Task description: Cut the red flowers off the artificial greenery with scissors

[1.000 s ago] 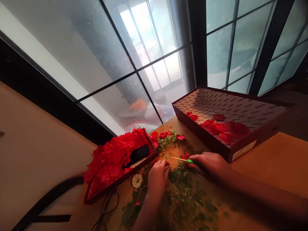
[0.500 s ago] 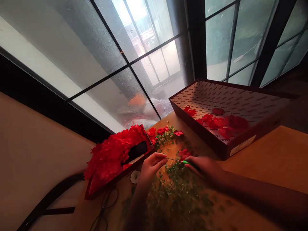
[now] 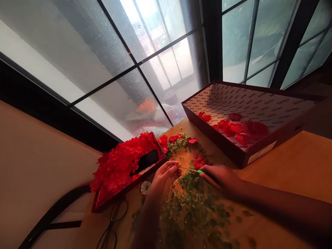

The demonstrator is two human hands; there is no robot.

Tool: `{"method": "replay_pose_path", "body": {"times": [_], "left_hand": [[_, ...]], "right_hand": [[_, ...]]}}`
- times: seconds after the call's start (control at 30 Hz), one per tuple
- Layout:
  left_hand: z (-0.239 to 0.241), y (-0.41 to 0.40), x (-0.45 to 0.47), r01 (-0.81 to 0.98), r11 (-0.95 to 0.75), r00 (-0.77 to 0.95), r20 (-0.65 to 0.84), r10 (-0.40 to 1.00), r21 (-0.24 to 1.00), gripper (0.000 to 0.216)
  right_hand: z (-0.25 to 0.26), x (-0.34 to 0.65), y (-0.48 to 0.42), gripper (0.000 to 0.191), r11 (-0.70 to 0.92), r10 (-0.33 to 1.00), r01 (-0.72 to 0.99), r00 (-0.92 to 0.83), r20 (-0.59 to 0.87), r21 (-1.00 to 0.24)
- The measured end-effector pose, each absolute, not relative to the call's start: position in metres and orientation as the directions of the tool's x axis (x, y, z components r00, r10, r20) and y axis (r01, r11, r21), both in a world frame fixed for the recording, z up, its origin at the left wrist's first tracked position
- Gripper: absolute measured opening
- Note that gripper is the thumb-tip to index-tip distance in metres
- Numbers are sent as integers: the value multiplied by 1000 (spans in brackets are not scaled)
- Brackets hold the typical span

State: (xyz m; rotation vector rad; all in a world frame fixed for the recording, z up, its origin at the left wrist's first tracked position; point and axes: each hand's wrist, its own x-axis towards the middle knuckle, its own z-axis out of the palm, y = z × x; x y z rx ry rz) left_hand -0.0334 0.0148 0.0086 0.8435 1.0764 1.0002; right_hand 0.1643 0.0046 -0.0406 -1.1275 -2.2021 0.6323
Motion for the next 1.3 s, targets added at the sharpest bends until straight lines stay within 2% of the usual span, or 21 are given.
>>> {"method": "replay_pose_path", "body": {"times": [0.3, 0.4, 0.5, 0.73, 0.87, 0.93, 1.0, 1.03, 1.07, 1.1, 1.17, 1.3], "left_hand": [[9, 14, -27, -174, 309, 147, -286, 947, 935, 10], [7, 10, -20, -89, 295, 143, -281, 949, 951, 13], [3, 3, -8, 45, 265, 232, -268, 935, 963, 18], [-11, -7, 6, 76, 186, 268, -200, 943, 980, 28], [8, -1, -9, 168, 140, 439, -201, 876, 976, 32], [24, 5, -36, 294, 61, 472, -201, 858, 954, 31], [36, 12, -77, 547, -30, 297, -161, 941, 837, 25], [39, 14, -102, 711, -3, 79, -75, 994, 703, 22], [40, 15, -127, 834, 123, -191, 72, 979, 538, 21], [38, 16, -151, 850, 226, -333, 154, 930, 476, 24], [29, 14, -190, 834, 367, -486, 236, 842, 412, 26], [3, 11, -220, 811, 475, -569, 274, 775, 341, 24]], "right_hand": [[-39, 164, 5, 29, 524, 838, 553, -471, 275, -648], [-41, 163, 5, 29, 528, 832, 530, -479, 280, -664], [-44, 164, 4, 28, 548, 808, 506, -527, 265, -666], [-55, 166, 3, 26, 512, 819, 507, -531, 216, -693], [-50, 165, 1, 26, 468, 835, 468, -513, 201, -750], [-48, 165, 0, 26, 441, 848, 457, -495, 191, -772], [-49, 166, 0, 26, 429, 858, 464, -477, 190, -775], [-50, 166, 1, 26, 427, 863, 469, -467, 193, -773], [-52, 166, 1, 25, 428, 865, 474, -463, 196, -770], [-53, 167, 2, 25, 431, 863, 478, -465, 196, -765], [-55, 167, 2, 23, 450, 851, 480, -486, 199, -753], [-54, 167, 2, 24, 494, 835, 475, -493, 245, -728]]}}
